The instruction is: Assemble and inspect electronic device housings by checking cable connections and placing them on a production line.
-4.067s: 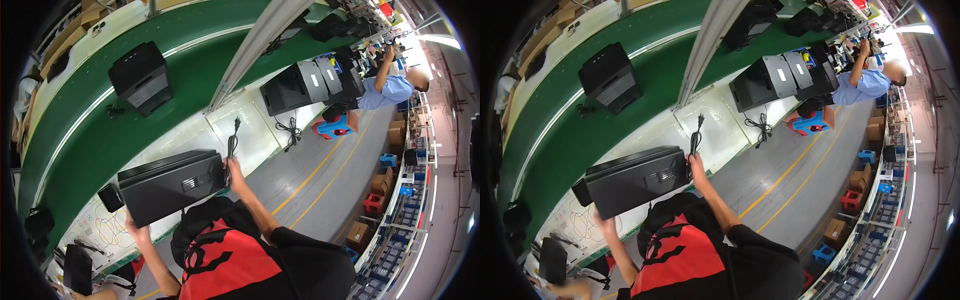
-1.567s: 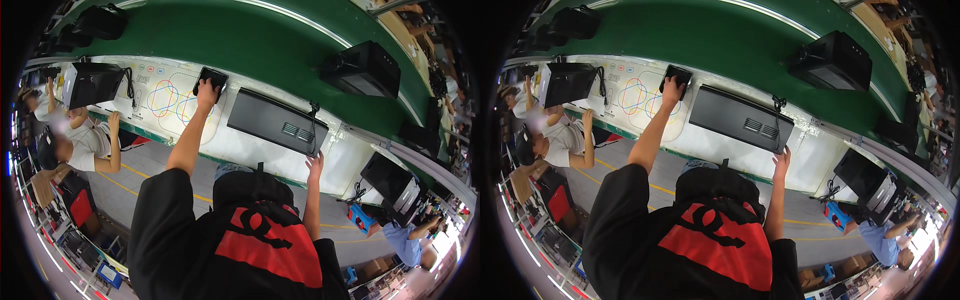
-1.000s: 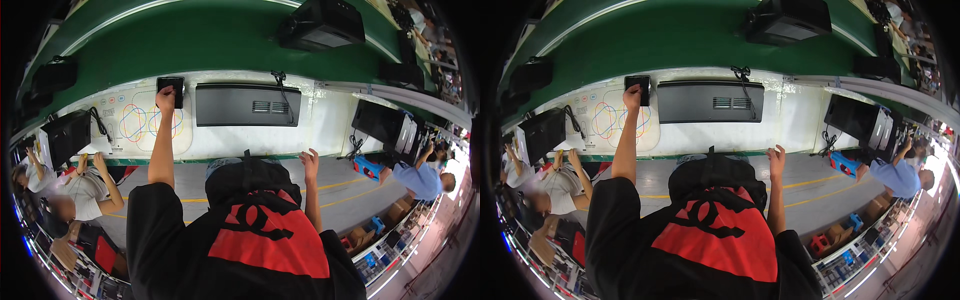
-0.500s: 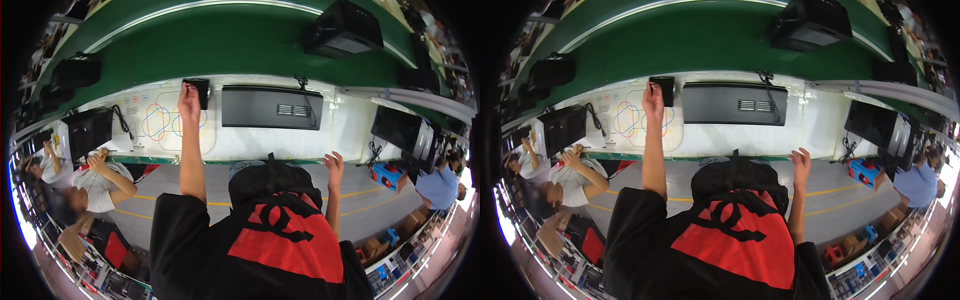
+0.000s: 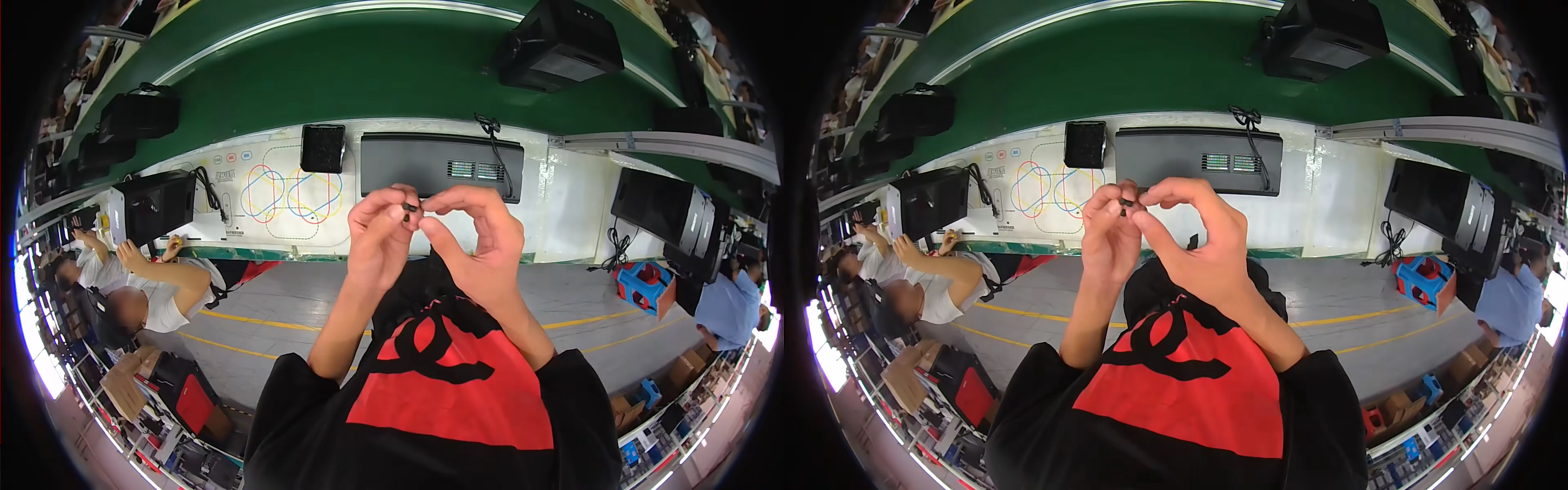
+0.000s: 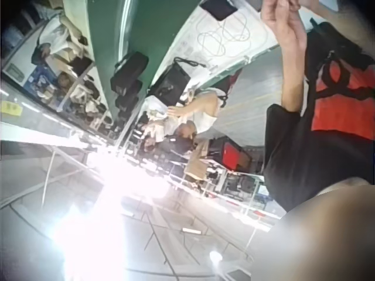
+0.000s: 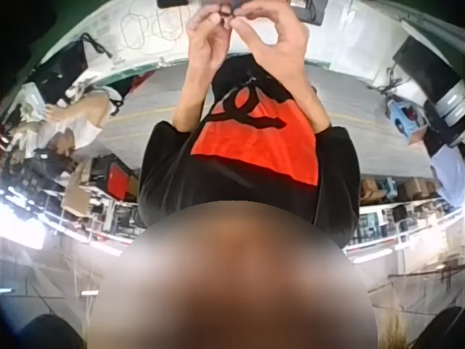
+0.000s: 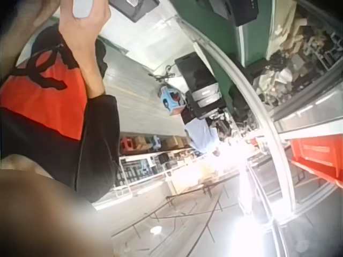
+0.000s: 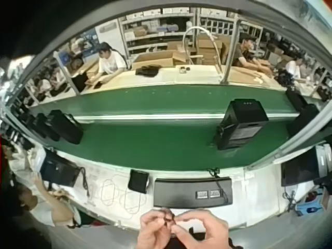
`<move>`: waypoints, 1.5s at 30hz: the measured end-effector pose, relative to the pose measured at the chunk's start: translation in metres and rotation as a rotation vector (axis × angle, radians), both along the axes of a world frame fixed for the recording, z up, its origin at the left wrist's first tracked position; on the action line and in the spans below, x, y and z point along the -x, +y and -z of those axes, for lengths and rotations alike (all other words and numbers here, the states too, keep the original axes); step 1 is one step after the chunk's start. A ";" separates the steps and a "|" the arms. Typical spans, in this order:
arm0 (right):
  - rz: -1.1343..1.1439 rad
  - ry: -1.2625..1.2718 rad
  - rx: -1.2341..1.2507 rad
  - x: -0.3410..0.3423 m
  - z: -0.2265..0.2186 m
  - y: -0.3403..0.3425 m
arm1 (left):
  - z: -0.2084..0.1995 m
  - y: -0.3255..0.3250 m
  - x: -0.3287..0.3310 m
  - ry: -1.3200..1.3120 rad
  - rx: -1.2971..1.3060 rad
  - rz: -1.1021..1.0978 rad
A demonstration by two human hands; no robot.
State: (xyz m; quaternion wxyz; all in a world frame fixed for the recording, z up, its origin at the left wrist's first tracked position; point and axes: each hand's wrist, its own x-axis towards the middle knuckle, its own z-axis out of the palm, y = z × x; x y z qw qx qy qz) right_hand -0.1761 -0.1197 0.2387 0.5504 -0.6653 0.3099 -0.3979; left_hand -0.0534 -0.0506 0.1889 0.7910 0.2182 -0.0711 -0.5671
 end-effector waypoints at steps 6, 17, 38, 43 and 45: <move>0.099 -0.015 -0.076 0.016 -0.009 0.005 | -0.012 -0.003 0.020 -0.484 -0.009 -0.103; 0.262 -0.050 -0.189 0.047 0.014 0.011 | -0.003 -0.010 0.053 -0.568 -0.169 -0.051; -0.007 0.206 0.600 0.092 0.019 -0.020 | -0.010 -0.015 0.038 -0.363 -0.310 0.547; -0.063 0.222 0.670 0.094 0.025 -0.021 | -0.003 -0.017 0.034 -0.255 -0.338 0.667; -0.069 0.215 0.653 0.095 0.025 -0.022 | 0.001 -0.018 0.034 -0.194 -0.331 0.704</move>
